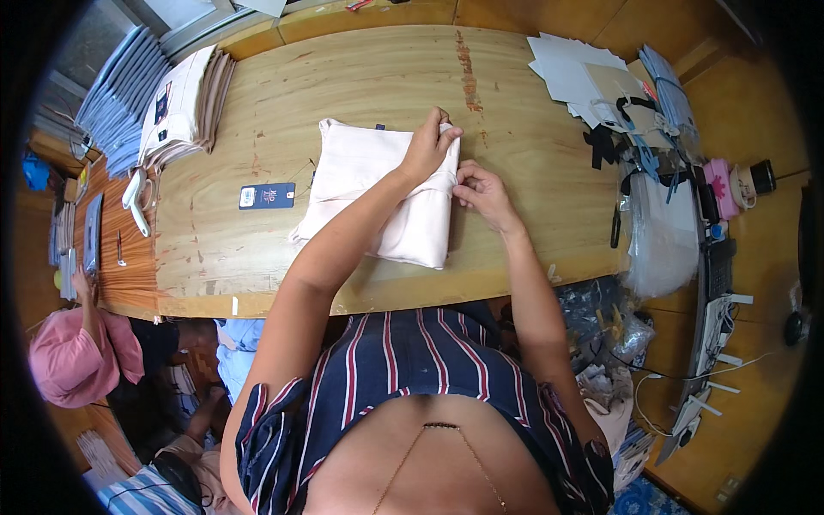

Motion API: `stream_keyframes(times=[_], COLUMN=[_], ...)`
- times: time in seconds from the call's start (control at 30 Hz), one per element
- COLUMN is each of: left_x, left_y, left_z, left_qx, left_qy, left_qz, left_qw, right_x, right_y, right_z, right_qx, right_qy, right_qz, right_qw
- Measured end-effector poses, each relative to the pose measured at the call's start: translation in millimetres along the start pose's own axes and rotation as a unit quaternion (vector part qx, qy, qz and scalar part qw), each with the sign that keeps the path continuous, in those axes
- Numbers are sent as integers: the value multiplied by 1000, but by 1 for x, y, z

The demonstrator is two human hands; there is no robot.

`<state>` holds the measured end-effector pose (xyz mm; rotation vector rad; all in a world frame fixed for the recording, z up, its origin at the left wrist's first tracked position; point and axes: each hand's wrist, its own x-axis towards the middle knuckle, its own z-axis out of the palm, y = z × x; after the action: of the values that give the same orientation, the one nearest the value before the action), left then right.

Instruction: The person repeatedly folds light-colored shirts on a wooden table, smoothing and aligning them before stacking. The person handles each shirt one at a time, folds it into a compact rectangle, and places it on a growing stack.

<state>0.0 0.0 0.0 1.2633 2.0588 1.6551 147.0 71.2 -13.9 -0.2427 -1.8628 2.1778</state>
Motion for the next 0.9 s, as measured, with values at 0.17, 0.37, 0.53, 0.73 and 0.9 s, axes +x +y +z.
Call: stream_keyframes(times=[0.17,0.37,0.53,0.73,0.9], left_x=[4,12,-50,-172,-206], left_y=[-6,-17,16,41,28], left_z=[7,14,11,-70,-119], left_qx=[31,174,375,474,410], left_qy=[40,-18,-82,-40,238], left_qz=[22,-12,129,-74,-305], left_qw=[998,985,914,877,826], right_x=[-42,-80,-67,10,136], right_y=[8,9,-11,-53,-21], right_z=[11,29,6,10,69], right_qx=[-66,-360,-422,-419,-467], right_qy=[193,154,244,193,-51], right_qz=[-63,-146,-142,-118,-113], right_qw=[977,909,861,879,875])
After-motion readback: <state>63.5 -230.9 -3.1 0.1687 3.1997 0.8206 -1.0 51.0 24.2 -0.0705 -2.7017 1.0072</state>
